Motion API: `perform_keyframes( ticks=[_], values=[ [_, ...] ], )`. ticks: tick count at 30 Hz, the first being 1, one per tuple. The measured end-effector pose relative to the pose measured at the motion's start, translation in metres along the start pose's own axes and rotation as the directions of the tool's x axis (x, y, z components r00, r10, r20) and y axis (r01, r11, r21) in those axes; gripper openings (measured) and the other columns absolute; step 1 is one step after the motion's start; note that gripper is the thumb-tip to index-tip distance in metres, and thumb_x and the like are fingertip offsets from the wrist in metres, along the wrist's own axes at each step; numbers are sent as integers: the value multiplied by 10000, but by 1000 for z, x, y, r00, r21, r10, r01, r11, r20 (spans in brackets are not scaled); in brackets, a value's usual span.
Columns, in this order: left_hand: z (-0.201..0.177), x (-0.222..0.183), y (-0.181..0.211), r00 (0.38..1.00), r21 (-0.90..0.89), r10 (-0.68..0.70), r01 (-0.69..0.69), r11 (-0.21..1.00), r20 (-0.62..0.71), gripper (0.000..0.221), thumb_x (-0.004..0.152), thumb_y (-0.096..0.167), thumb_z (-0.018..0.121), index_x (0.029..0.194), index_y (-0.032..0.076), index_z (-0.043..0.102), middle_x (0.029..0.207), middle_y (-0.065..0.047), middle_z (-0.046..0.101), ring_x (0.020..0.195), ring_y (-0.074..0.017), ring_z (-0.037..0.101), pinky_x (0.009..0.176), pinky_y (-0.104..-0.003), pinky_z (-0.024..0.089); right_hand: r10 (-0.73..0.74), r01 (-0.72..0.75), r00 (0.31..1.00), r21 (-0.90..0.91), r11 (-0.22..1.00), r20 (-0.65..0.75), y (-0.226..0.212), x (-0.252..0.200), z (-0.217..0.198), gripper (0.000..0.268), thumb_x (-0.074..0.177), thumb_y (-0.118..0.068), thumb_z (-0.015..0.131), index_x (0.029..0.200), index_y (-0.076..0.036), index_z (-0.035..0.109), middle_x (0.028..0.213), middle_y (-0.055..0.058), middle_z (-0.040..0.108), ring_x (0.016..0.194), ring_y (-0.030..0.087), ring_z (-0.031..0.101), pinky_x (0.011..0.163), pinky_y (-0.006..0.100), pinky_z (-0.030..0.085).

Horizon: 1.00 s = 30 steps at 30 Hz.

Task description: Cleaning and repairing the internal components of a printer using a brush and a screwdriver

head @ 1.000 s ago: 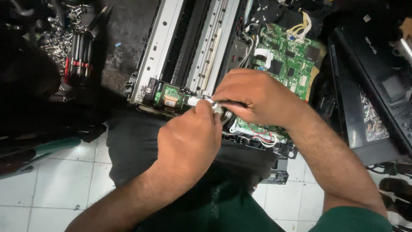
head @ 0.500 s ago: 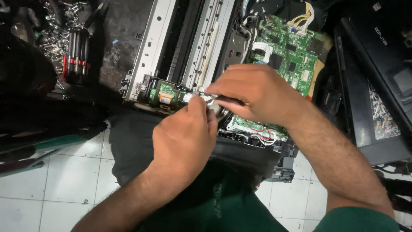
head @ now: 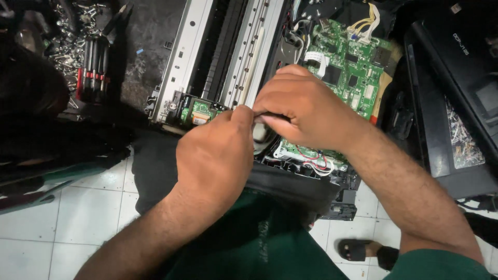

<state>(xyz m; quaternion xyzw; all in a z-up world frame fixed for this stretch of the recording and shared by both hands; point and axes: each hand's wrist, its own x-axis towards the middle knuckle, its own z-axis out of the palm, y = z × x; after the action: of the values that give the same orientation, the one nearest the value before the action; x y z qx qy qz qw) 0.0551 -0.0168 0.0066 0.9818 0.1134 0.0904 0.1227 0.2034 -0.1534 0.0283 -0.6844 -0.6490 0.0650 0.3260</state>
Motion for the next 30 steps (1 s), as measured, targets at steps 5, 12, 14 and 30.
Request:
perform_keyframes(
  ticks=[5,12,14,30],
  values=[
    [-6,-7,7,997,31,-6,8,999,-71,169,978,253,649,858,191,547,632,-9,583,459,-314,601,348,-458,411,-23,23,999,-9,1000,39,2,3,-4,125,907,-16,828,963,-61,726,947,41,735,862,237,663,889,422,444],
    [1,-19,11,980,-64,-150,159,985,129,289,959,390,674,873,151,537,637,-17,616,466,-380,583,367,-521,397,-41,40,998,40,998,37,6,2,-5,92,951,-86,814,949,-60,725,933,52,719,821,255,635,902,434,454],
    [3,-19,12,990,-55,-121,125,991,72,272,962,350,670,856,143,531,618,-23,600,449,-383,567,357,-519,386,-32,30,999,51,998,31,4,0,-6,107,935,-58,824,982,-44,728,957,66,725,839,263,642,903,439,463],
    [11,-14,12,992,-18,-65,63,998,-108,216,936,246,644,830,132,494,597,-49,589,480,-368,584,373,-501,399,-113,120,992,-119,986,63,5,0,-7,165,877,-3,847,959,-44,710,937,67,700,893,299,622,880,446,493]
  ],
)
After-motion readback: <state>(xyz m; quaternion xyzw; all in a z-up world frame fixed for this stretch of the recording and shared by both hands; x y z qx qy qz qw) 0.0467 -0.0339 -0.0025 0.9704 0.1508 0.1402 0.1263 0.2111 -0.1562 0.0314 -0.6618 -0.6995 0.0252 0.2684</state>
